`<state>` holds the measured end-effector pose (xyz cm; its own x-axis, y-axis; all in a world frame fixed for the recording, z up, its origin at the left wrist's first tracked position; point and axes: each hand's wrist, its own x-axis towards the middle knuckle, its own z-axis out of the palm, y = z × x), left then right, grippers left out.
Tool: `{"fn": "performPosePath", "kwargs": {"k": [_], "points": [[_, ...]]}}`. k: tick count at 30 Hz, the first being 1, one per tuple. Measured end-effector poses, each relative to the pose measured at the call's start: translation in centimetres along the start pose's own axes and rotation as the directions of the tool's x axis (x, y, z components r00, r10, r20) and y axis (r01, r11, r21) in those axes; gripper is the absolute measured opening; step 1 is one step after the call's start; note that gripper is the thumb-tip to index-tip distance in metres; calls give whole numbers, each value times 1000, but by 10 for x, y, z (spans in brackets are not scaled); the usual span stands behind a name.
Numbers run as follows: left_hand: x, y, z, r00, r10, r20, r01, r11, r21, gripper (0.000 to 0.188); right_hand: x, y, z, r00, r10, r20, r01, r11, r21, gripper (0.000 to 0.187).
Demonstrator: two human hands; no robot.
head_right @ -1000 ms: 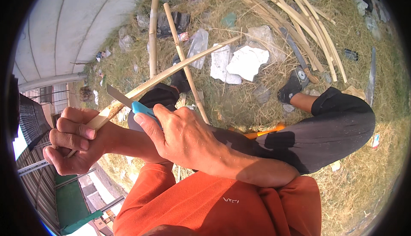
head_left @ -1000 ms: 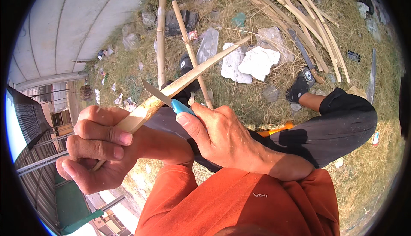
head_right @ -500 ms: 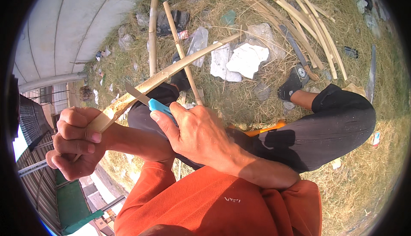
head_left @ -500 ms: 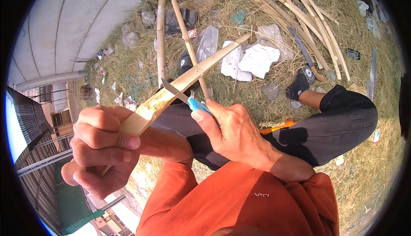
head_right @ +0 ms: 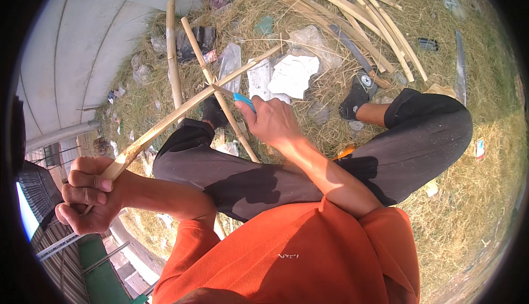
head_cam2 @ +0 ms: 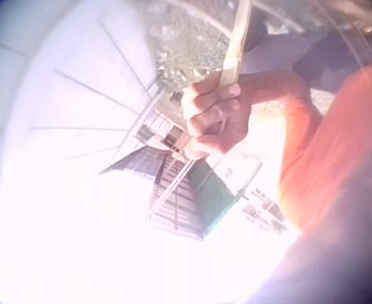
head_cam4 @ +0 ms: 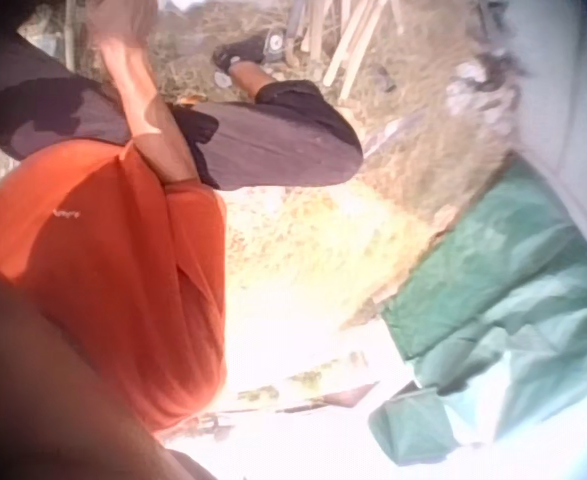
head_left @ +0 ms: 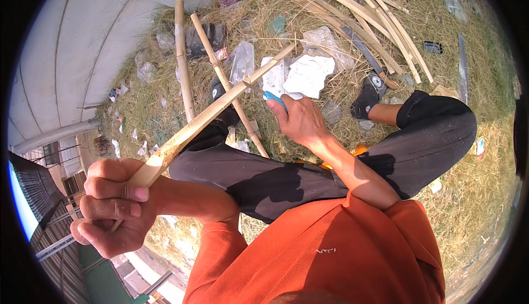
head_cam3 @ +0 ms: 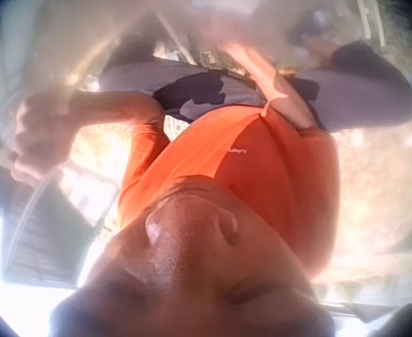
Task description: The person sits on the ground and uses a knife to sharpen the ends of bamboo sticks. They hold each stick with one hand and carefully shave the wood with the other, rotating the stick to shape the tip. Finished sticks are placed aside.
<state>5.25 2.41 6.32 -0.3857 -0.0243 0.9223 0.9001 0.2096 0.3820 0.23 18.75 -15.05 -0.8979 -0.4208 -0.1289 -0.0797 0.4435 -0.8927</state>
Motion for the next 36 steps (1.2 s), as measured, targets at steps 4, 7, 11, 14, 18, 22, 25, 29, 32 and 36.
{"fn": "performPosePath", "kwargs": {"k": [4, 7, 11, 14, 18, 22, 25, 29, 32, 36], "points": [[4, -4, -8, 983, -60, -173, 72, 996, 60, 39, -4, -4, 12, 1000, 0, -9, 0, 999, -48, 57], [3, -4, -7, 974, -64, -216, 75, 996, 41, 39, 4, 2, 12, 995, 90, 45, -87, 994, -62, 58], [17, 6, -3, 967, -86, -238, 96, 995, 31, 41, 26, 174, 23, 912, 347, -220, -396, 884, -247, 61], [9, -5, -20, 913, -103, -396, 153, 983, 97, 46, 21, 145, -23, 873, 441, -208, -475, 864, -165, 65], [24, -14, -7, 911, -89, -403, 133, 988, 83, 47, 28, 70, -27, 968, 209, -141, -203, 977, 60, 67], [22, -11, 2, 945, -115, -307, 142, 988, 68, 45, 10, -10, -25, 996, -21, 86, -6, 954, 300, 63], [22, -12, -2, 965, -127, -231, 130, 992, -4, 44, 2, -31, -9, 991, -110, 79, 79, 944, 321, 57], [19, -15, -6, 963, -123, -241, 147, 986, 83, 42, 16, -1, 12, 997, -72, -17, 73, 991, 112, 58], [19, -18, -15, 957, -151, -249, 158, 987, 9, 43, 35, 16, 11, 998, -65, 3, 64, 996, 62, 58], [17, -18, -44, 977, -167, -130, 153, 982, -110, 42, 37, 6, 12, 992, -123, -14, 124, 991, 57, 56]]}}
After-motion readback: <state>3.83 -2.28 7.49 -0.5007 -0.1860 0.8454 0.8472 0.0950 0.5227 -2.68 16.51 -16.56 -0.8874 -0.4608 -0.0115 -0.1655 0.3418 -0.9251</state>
